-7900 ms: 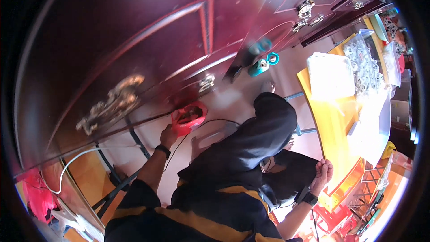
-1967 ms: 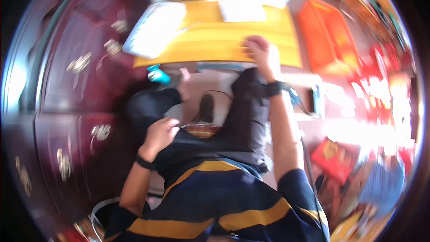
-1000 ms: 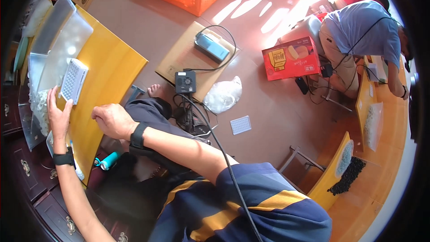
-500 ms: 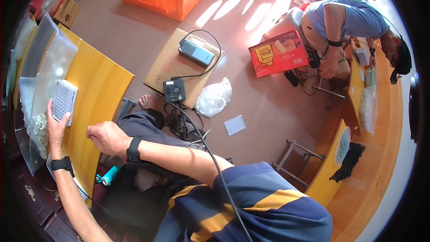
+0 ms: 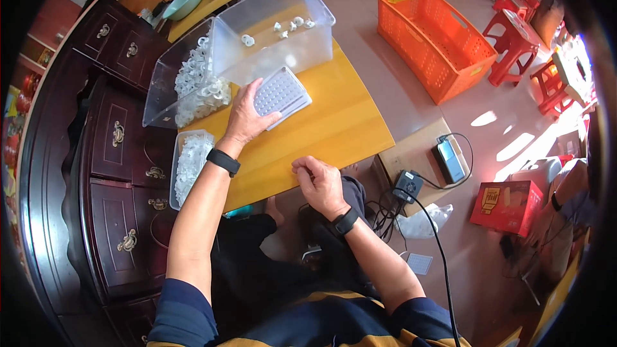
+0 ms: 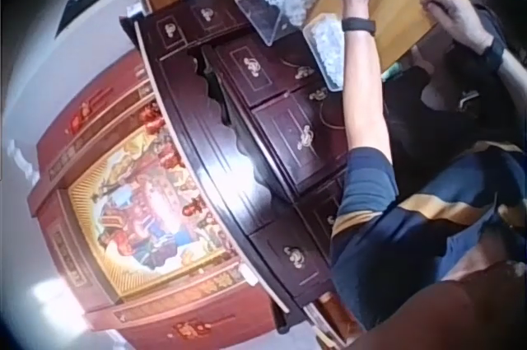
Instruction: Assembling small white plastic components by inserting parts and applying a substance from a blue tube tool.
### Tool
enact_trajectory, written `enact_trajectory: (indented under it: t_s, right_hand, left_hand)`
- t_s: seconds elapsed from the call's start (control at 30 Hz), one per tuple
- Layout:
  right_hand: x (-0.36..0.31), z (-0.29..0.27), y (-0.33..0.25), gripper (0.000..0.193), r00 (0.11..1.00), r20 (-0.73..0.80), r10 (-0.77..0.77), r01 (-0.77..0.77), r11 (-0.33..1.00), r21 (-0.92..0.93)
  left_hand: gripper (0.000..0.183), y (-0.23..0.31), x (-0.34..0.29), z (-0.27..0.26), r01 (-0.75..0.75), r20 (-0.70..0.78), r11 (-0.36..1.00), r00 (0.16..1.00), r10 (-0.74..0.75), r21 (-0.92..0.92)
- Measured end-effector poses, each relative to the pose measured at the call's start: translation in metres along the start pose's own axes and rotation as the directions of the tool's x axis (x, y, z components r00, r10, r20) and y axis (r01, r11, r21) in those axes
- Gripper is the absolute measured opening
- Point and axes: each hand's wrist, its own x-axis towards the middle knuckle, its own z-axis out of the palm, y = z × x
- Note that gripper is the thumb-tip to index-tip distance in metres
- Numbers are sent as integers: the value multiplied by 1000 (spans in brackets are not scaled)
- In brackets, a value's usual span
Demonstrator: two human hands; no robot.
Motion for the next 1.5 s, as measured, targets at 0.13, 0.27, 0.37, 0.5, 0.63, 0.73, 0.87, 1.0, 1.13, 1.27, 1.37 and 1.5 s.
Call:
enact_trajectory:
  t_s: [0.13, 0.27, 0.37, 0.5, 0.63, 0.73, 0.87, 1.0, 1.13, 1.27, 1.37, 1.5]
  right_hand:
    - [1, 0, -4, 8, 999, 24, 33, -33, 999, 5]
    - [0, 0, 6, 10, 996, 36, 87, -88, 996, 19]
    - [1, -1, 9, 13, 969, 31, 246, -247, 951, 185]
    - [13, -12, 1, 44, 860, 293, 417, -508, 658, 556]
    - [18, -14, -5, 56, 804, 460, 376, -592, 444, 672]
    - [14, -11, -7, 47, 793, 464, 394, -598, 362, 715]
    - [4, -3, 3, 37, 763, 469, 444, -623, 313, 717]
    - [-1, 2, 4, 36, 754, 480, 447, -632, 297, 716]
    - [-4, 7, 1, 35, 733, 543, 409, -671, 302, 677]
    - [-6, -2, -9, 33, 738, 565, 370, -666, 264, 698]
    - [-10, -9, -19, 41, 722, 615, 317, -692, 297, 658]
    - [-15, -8, -40, 57, 685, 720, 111, -721, 236, 651]
  left_hand:
    - [83, 4, -8, -13, -7, -6, 999, 1000, 6, -42]
    - [83, 22, -24, -29, -33, 30, 999, 999, 33, -3]
    - [85, 38, -43, -39, -79, 38, 996, 996, 81, -49]
    - [84, 57, -76, -48, 28, 79, 997, 997, -22, -68]
    - [84, 85, -99, -41, 97, 125, 985, 989, -79, -141]
    - [87, 100, -114, -37, 88, 87, 992, 993, -80, -94]
    - [89, 109, -131, -43, 130, 128, 991, 984, -123, -40]
    - [87, 97, -146, -44, 148, 80, 986, 987, -142, -73]
    - [73, 75, -162, -45, 232, -21, 943, 970, -243, -241]
    - [46, 60, -178, -38, 375, 152, 835, 927, -343, -404]
    - [31, 72, -186, -48, 522, 352, 533, 849, -393, -666]
    - [28, 80, -203, -83, 497, 280, 447, 839, -467, -744]
